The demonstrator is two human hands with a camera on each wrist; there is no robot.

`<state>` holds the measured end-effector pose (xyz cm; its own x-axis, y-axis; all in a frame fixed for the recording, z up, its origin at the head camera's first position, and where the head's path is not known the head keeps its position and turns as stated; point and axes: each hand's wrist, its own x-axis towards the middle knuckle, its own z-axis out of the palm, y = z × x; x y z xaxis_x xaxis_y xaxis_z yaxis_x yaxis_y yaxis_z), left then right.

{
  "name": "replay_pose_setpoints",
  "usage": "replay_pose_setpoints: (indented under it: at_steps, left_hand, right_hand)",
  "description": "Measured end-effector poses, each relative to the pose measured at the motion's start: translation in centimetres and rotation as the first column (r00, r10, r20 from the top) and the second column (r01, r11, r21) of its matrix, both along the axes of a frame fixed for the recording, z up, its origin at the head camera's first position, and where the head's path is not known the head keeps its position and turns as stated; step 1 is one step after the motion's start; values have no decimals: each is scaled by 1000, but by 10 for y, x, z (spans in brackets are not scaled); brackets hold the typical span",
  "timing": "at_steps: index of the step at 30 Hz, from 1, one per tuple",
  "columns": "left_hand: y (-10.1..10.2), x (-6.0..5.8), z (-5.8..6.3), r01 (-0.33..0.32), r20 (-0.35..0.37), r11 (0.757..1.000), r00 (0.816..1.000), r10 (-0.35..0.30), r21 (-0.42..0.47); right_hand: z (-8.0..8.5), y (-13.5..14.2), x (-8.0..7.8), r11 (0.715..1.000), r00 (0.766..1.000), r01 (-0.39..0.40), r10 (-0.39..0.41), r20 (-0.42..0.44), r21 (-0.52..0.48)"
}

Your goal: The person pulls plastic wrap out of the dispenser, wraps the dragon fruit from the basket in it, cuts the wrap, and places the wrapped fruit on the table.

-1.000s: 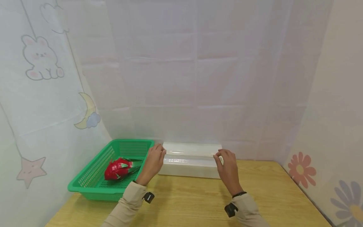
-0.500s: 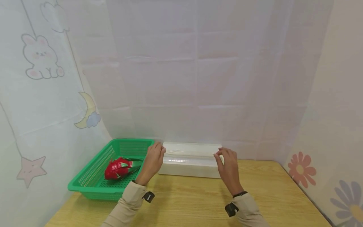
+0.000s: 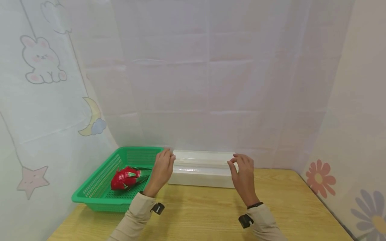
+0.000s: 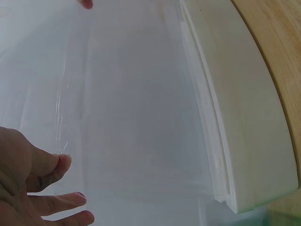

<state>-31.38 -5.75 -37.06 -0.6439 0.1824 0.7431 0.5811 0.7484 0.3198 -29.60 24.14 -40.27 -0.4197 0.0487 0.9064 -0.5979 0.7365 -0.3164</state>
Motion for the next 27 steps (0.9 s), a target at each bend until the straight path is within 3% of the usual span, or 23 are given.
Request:
replay_pose_setpoints:
  at_steps: [7,27]
  left_hand:
    - [0,2,3,14,15,999,1000,-14,33]
    - [2,10,15,48,-36,997,998,-45,67]
  right_hand:
    - [4,-2,3,1000,1000,-7,7,-9,-10]
    - [14,-4,9,999,999,15,-16,-31,-34]
